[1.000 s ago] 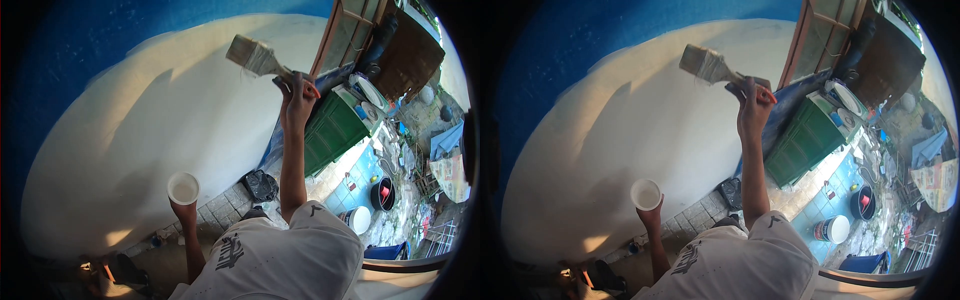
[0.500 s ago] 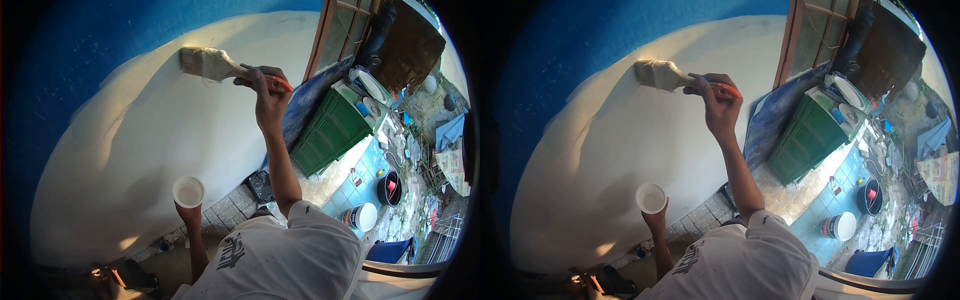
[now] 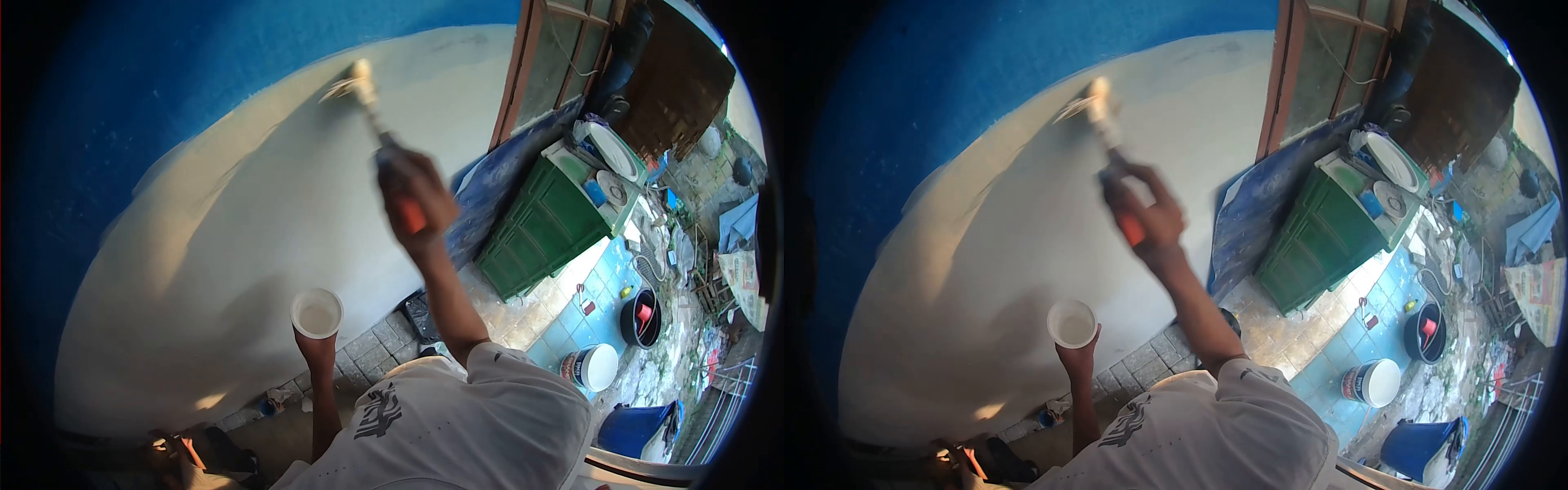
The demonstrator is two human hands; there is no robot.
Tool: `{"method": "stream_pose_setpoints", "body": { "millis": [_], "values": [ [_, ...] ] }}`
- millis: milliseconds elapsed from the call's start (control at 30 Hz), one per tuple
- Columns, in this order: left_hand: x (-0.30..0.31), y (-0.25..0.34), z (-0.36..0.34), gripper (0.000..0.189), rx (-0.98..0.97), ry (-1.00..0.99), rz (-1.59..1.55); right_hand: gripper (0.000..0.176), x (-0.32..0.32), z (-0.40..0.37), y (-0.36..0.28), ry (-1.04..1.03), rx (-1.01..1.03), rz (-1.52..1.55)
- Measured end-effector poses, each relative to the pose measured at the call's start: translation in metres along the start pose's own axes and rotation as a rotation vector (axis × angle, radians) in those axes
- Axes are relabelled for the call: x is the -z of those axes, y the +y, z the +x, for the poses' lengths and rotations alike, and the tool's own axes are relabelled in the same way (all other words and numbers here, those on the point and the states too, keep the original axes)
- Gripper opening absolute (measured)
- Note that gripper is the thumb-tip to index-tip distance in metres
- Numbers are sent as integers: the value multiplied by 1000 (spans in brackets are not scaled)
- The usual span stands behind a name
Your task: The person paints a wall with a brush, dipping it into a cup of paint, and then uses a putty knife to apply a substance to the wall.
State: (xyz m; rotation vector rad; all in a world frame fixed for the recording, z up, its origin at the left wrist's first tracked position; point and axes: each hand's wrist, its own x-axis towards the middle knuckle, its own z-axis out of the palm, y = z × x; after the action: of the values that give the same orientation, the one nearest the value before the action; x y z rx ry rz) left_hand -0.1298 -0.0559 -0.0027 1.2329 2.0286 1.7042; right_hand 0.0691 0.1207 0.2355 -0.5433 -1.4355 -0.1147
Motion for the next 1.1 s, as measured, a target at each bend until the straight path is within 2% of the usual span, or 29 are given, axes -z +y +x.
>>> {"method": "stream_pose_setpoints", "body": {
  "millis": [67,133,167,233,267,333,400,467,533,567,633,667,700,767,800,867,900,1000,1067,1100],
  "values": [
    [-8,2,3,65,-15,-26,-1,24,-11,-12,-31,-173,64,245],
    [-17,6,5,65,52,-66,-118,24,-31,-24,-58,-138,54,549],
    [-20,6,6,65,48,-66,-115,24,-37,-25,-58,-133,54,550],
    [-23,4,6,79,44,-129,-93,23,-41,-24,-59,-198,-42,662],
    [-23,-1,6,79,43,-130,-91,23,-32,-20,-47,-224,-111,664],
    [-23,-11,7,80,-8,-174,-32,23,-24,-20,-9,-96,-227,548],
    [-24,3,7,80,7,-137,-27,14,-5,-12,35,99,-260,386],
    [-25,2,3,61,-30,-2,-13,11,17,-1,74,276,-285,240],
    [-22,0,0,61,9,14,-6,8,31,14,90,383,-300,148],
    [-22,-1,-2,61,38,21,0,8,31,14,90,374,-298,150],
    [-24,1,-6,61,44,23,15,10,28,16,77,246,-118,-69],
    [-24,2,-5,60,42,21,32,12,18,13,61,218,-30,-48],
    [-26,-1,-5,60,35,16,34,22,10,2,42,113,13,-83],
    [-29,-10,-4,59,118,-52,-38,37,-1,-16,3,-149,21,82],
    [-35,1,0,59,113,-54,-33,34,-12,-19,-14,-158,68,270],
    [-48,19,3,61,-10,-74,-270,29,-30,-28,-55,-195,90,513],
    [-49,13,2,61,-9,-49,-255,26,-42,-29,-70,-214,113,590],
    [-54,-29,-5,84,-53,-104,6,25,-67,-43,-88,-256,79,739],
    [-50,17,1,73,20,-122,-200,22,-59,-36,-61,-246,26,762],
    [-45,28,1,64,27,-118,-128,21,-48,-30,-49,-207,-48,605]
  ]
}}
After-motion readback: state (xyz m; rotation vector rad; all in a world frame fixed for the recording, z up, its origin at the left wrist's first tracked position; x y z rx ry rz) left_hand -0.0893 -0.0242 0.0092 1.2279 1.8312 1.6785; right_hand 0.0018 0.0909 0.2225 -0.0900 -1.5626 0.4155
